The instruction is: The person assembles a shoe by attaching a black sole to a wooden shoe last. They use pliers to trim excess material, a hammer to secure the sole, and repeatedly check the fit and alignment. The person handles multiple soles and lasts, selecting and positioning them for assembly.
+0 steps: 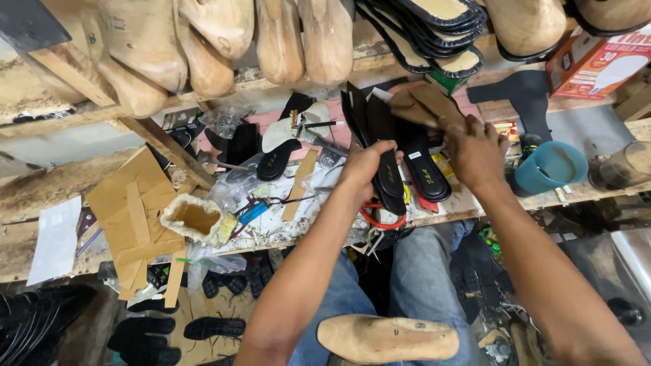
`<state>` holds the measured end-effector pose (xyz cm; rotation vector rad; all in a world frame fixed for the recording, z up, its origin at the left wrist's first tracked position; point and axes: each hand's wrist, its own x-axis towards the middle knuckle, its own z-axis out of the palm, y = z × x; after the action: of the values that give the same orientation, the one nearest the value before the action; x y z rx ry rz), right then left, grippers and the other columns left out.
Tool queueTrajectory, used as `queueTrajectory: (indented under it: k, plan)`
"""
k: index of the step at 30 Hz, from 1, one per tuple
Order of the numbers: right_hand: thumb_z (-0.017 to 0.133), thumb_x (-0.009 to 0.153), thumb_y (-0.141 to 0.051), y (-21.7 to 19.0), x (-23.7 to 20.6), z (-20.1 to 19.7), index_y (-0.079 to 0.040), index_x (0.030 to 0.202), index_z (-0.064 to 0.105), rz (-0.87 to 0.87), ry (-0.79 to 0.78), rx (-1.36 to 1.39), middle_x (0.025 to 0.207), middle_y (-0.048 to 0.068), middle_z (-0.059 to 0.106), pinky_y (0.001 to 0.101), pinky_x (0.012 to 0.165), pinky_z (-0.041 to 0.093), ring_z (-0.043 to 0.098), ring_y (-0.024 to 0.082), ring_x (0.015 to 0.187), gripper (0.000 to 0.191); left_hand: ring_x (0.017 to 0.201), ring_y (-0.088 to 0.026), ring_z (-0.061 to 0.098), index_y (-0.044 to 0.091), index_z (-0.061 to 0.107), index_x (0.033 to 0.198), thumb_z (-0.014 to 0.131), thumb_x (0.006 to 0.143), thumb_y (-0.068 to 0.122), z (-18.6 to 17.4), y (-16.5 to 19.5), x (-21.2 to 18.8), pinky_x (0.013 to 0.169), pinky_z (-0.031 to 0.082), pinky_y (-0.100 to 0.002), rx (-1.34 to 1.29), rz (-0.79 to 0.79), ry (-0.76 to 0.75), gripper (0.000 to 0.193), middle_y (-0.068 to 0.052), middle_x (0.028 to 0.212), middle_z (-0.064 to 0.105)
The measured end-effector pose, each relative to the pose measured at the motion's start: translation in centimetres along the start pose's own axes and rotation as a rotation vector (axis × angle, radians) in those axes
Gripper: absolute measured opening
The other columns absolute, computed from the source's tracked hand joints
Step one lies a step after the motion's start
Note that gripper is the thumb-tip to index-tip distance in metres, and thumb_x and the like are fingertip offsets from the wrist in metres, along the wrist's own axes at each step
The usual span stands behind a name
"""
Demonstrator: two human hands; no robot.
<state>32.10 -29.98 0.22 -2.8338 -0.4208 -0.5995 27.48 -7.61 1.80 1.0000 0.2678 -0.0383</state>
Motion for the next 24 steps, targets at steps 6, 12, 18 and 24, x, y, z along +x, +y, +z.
queueTrajectory:
  k: [6,12,18,24]
  plan:
    - [0.057,0.099,-0.016,0.5,1.5,0.6,-0.025,0.152,0.055,0.12,0.074,-0.016,0.151,0.021,0.053,0.0773,0.105,0.023,0.044,0.056,0.135,0.053,0.078,-0.023,0.073,-0.005,0.068,0.117,0.068,0.092,0.012,-2.4,2.7,-5.1,0.067,0.061,-0.035,0.076,0.002,-0.091,0.029,-0.017,0.095,0.074]
    - [0.066,0.096,-0.04,-3.9,-2.1,0.4,-0.017,0.148,0.054,-0.059,-0.167,0.056,0.137,0.025,0.058,0.0613,0.11,0.037,0.051,0.05,0.13,0.058,0.097,-0.019,0.071,0.003,0.066,0.125,0.07,0.094,0.025,-5.0,3.7,-8.3,0.074,0.063,-0.038,-0.057,0.01,-0.116,0.039,-0.01,0.116,0.073]
    - [0.073,0.082,-0.033,-3.6,-2.6,-0.3,-0.01,0.15,0.052,0.044,-0.286,0.375,0.126,0.03,0.062,0.0505,0.097,0.048,0.06,0.046,0.114,0.075,0.097,-0.024,0.071,0.001,0.066,0.123,0.067,0.094,0.031,-5.0,0.7,-8.1,0.073,0.063,-0.041,-0.162,-0.106,-0.108,0.041,-0.01,0.113,0.073]
    - [0.056,0.097,-0.022,-2.7,-2.1,-2.4,0.0,0.146,0.058,0.446,-0.284,1.18,0.113,0.014,0.071,0.0353,0.085,0.053,0.065,0.023,0.096,0.054,0.103,-0.022,0.07,0.001,0.065,0.122,0.074,0.09,0.028,-1.0,-3.3,-5.2,0.075,0.06,-0.041,-0.143,-0.07,-0.108,0.042,-0.01,0.113,0.072]
